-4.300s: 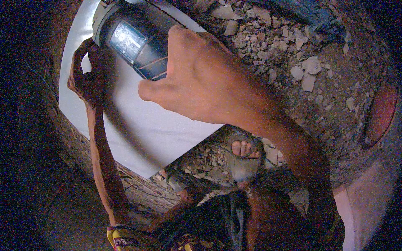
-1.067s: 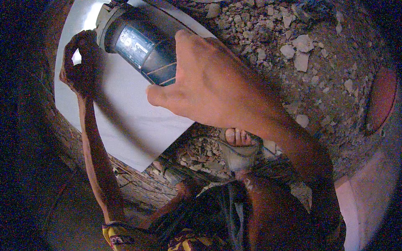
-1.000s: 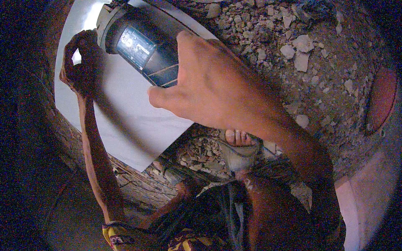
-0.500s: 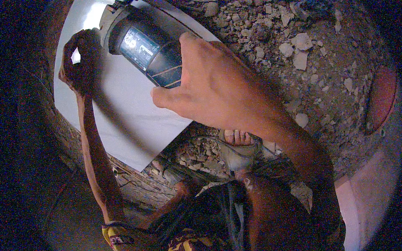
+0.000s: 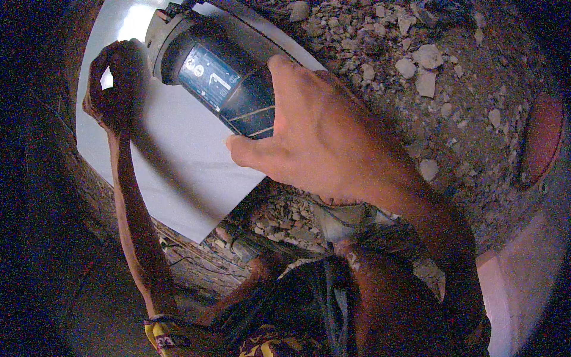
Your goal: The person uses an angle grinder to cut the edge of a white tile, wipes the tile with a cloth, and then lifts the tile.
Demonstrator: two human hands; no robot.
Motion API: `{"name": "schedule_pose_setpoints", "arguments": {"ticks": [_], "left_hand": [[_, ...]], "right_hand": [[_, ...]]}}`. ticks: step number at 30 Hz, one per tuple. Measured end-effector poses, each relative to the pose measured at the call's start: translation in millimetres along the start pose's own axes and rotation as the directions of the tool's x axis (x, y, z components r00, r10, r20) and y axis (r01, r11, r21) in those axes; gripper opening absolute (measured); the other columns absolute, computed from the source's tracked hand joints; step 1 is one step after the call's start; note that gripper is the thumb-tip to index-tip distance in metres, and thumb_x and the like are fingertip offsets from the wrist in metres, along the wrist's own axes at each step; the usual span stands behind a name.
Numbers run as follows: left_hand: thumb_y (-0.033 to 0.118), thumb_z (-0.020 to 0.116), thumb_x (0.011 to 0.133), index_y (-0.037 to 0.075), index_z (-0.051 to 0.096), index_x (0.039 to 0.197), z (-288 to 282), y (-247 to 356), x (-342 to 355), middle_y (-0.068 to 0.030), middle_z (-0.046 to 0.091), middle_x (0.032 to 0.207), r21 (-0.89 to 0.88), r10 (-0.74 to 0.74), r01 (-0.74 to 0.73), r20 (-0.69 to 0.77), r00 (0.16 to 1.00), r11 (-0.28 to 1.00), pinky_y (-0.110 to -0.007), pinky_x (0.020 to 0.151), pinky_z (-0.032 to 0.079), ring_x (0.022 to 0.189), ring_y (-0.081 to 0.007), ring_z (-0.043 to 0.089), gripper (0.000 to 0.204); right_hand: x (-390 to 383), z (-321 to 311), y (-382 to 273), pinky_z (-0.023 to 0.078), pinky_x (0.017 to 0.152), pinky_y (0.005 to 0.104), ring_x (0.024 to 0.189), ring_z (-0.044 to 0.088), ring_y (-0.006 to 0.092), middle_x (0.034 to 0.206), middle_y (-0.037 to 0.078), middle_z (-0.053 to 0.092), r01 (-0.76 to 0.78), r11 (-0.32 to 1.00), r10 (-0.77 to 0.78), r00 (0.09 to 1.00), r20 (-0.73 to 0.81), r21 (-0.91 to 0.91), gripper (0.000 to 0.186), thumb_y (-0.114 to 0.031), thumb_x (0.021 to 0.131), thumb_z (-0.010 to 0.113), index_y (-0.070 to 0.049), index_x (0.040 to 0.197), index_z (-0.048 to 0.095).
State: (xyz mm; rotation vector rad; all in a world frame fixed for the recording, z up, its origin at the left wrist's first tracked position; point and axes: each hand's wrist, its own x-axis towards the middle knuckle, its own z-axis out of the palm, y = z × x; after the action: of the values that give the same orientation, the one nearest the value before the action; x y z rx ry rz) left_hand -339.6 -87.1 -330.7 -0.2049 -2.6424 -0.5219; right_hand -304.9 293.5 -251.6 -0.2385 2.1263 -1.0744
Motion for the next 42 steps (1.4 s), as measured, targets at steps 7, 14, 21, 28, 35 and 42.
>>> {"name": "schedule_pose_setpoints", "arguments": {"ticks": [7,14,21,28,35,42], "left_hand": [[0.005,0.076,0.1,0.009,0.08,0.124,3.3,-11.8,-0.3,-0.0074,0.085,0.116,-0.113,-0.062,0.059,-0.023,0.998,0.992,-0.036,0.095,0.064,0.105,-0.0209,0.081,0.024],[-0.007,0.083,0.09,0.001,0.08,0.123,2.8,-13.1,-7.8,-0.0109,0.084,0.12,-0.055,-0.081,0.08,-0.014,0.997,0.995,-0.034,0.1,0.064,0.107,-0.0197,0.079,0.034],[-0.005,0.087,0.086,0.003,0.081,0.125,-2.0,-2.7,0.5,-0.0099,0.085,0.12,0.001,-0.029,0.029,0.002,1.0,1.0,-0.033,0.101,0.063,0.108,-0.019,0.079,0.04],[0.0,0.085,0.09,0.0,0.079,0.125,0.4,-1.1,-0.3,-0.0142,0.083,0.121,-0.077,-0.016,0.016,0.002,1.0,0.997,-0.038,0.101,0.064,0.109,-0.0245,0.079,0.036],[0.003,0.073,0.099,-0.006,0.077,0.124,4.3,2.4,0.4,-0.021,0.079,0.122,-0.232,-0.14,0.142,0.023,0.99,0.962,-0.043,0.098,0.066,0.107,-0.0306,0.078,0.027],[0.002,0.073,0.1,-0.005,0.077,0.123,3.6,4.5,0.9,-0.0174,0.081,0.119,-0.077,-0.011,0.01,-0.007,1.0,0.997,-0.043,0.094,0.067,0.102,-0.0275,0.079,0.024]], "right_hand": [[7.6,-0.3,-1.3,0.059,0.09,0.0435,0.092,0.073,0.0288,0.105,0.019,0.076,-0.005,1.0,0.005,1.0,0.007,0.0,0.063,-0.028,0.085,0.092,0.004,0.132,0.065],[-0.7,3.0,-0.5,0.059,0.087,0.0424,0.09,0.072,0.0264,0.103,0.018,0.076,-0.037,0.999,0.037,0.999,0.016,0.033,0.059,-0.027,0.086,0.093,0.002,0.129,0.067],[-9.5,-3.6,2.5,0.059,0.087,0.0425,0.089,0.072,0.0265,0.102,0.019,0.075,-0.04,0.997,0.039,0.999,0.026,0.069,0.058,-0.027,0.086,0.093,0.004,0.127,0.066],[-10.1,1.4,9.4,0.059,0.088,0.0433,0.09,0.072,0.0273,0.103,0.019,0.076,-0.029,0.999,0.029,1.0,0.0,0.025,0.06,-0.028,0.086,0.092,0.005,0.128,0.065],[-21.5,-0.7,13.9,0.059,0.088,0.043,0.092,0.074,0.0278,0.105,0.018,0.076,-0.013,1.0,0.013,1.0,0.003,0.002,0.065,-0.029,0.086,0.092,0.004,0.134,0.064],[-19.9,-0.6,11.9,0.06,0.086,0.0432,0.09,0.073,0.0267,0.102,0.018,0.076,-0.038,0.998,0.039,0.999,0.006,-0.057,0.064,-0.028,0.086,0.091,0.003,0.135,0.065]]}}
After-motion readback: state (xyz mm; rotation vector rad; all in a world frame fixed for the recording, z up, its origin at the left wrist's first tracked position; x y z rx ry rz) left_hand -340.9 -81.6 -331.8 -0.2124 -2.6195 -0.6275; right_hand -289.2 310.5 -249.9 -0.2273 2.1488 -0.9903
